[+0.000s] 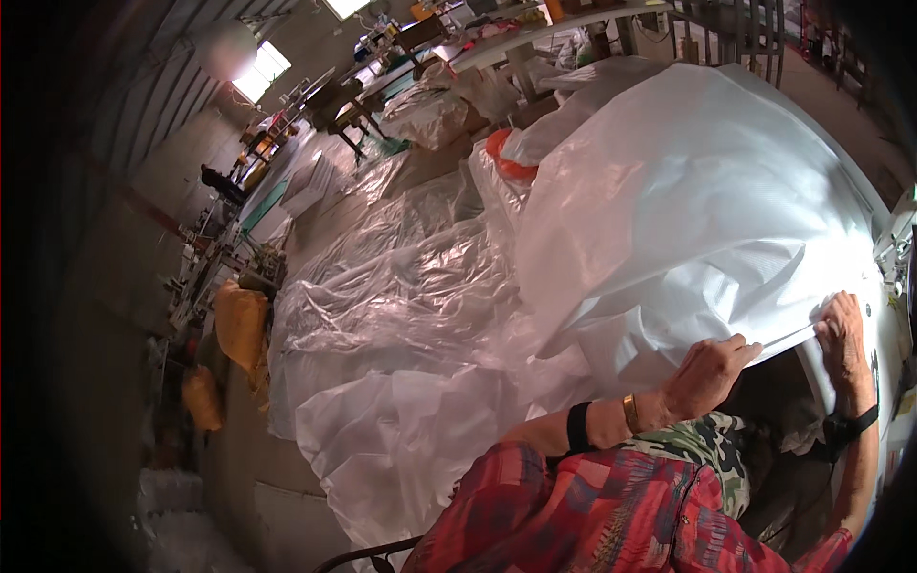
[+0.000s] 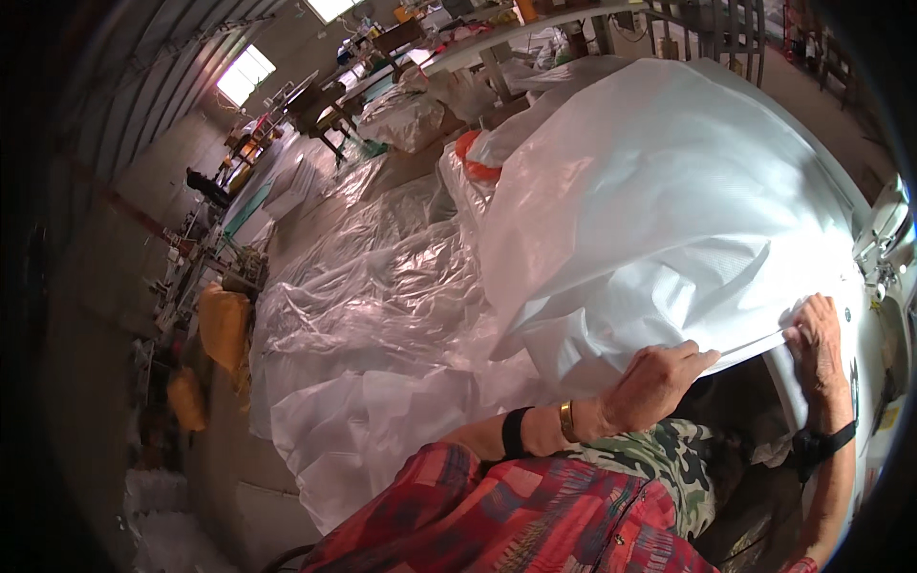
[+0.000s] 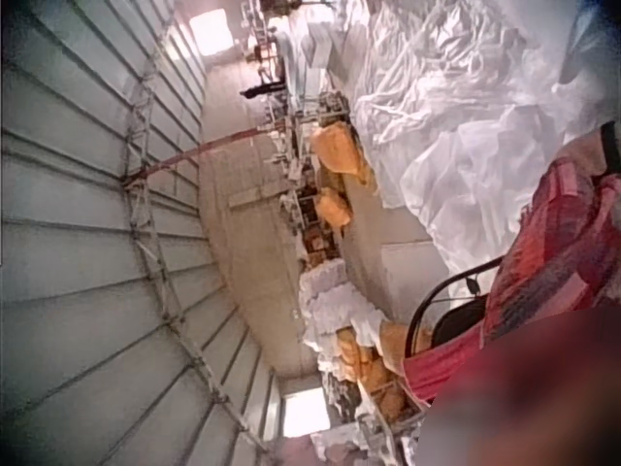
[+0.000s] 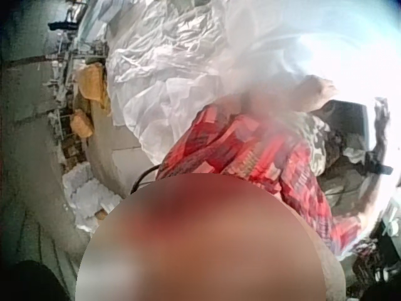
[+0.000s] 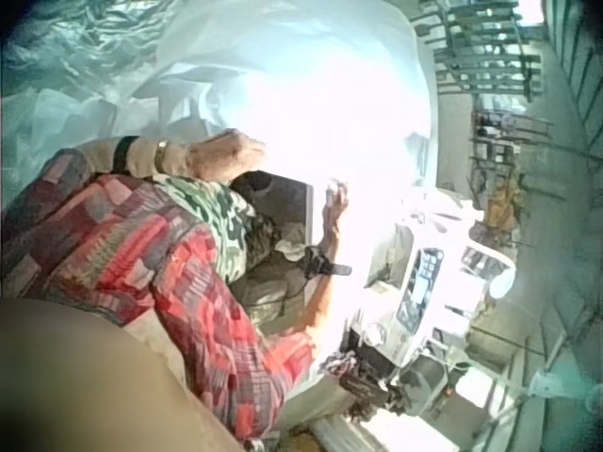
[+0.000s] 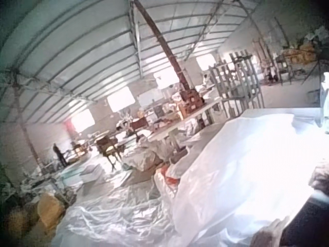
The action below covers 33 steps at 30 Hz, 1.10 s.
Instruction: Sewing large sheets of white plastic using an industrial sewing machine.
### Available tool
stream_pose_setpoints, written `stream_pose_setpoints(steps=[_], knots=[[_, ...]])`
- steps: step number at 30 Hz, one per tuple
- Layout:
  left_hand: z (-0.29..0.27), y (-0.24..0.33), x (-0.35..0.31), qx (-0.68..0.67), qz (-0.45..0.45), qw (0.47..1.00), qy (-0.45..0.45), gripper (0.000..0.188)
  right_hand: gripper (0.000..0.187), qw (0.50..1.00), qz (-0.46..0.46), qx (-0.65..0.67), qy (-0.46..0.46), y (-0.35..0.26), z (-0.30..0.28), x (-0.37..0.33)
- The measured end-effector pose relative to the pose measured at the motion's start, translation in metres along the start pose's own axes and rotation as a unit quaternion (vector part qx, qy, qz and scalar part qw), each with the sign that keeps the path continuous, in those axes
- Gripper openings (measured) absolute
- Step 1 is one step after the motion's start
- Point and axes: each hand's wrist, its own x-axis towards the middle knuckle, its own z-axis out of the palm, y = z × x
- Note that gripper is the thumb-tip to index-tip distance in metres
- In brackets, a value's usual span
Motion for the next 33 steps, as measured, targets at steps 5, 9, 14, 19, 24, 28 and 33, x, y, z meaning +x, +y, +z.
stream_pose_setpoints(steps=[5,9,14,19,24,28,33], knots=[[-0.001,-0.008,0.006,-0.04,-0.041,0.996,-0.073,0.033,0.018,0.998,0.04,-0.025,-0.028,0.028,-0.012,-0.001],[-0.009,-0.008,0.013,-0.091,-0.069,0.974,-0.198,0.027,0.024,0.995,0.067,-0.068,0.016,0.049,-0.008,-0.004],[0.015,0.007,0.027,-0.059,0.019,0.971,-0.231,0.023,0.039,0.957,0.254,-0.094,0.102,0.044,0.006,-0.013],[0.027,0.012,0.038,-0.017,0.095,0.971,-0.218,0.013,0.042,0.95,0.266,-0.151,0.065,0.014,0.0,-0.025],[0.036,0.007,0.054,0.052,0.137,0.963,-0.224,0.002,0.043,0.947,0.297,-0.109,0.053,0.01,-0.006,-0.024],[0.047,0.006,0.08,0.098,0.17,0.954,-0.228,0.007,0.042,0.945,0.306,-0.103,0.044,0.011,-0.006,-0.024],[0.065,0.006,0.12,0.143,0.208,0.937,-0.242,0.015,0.039,0.943,0.317,-0.096,0.02,0.008,-0.007,-0.022]])
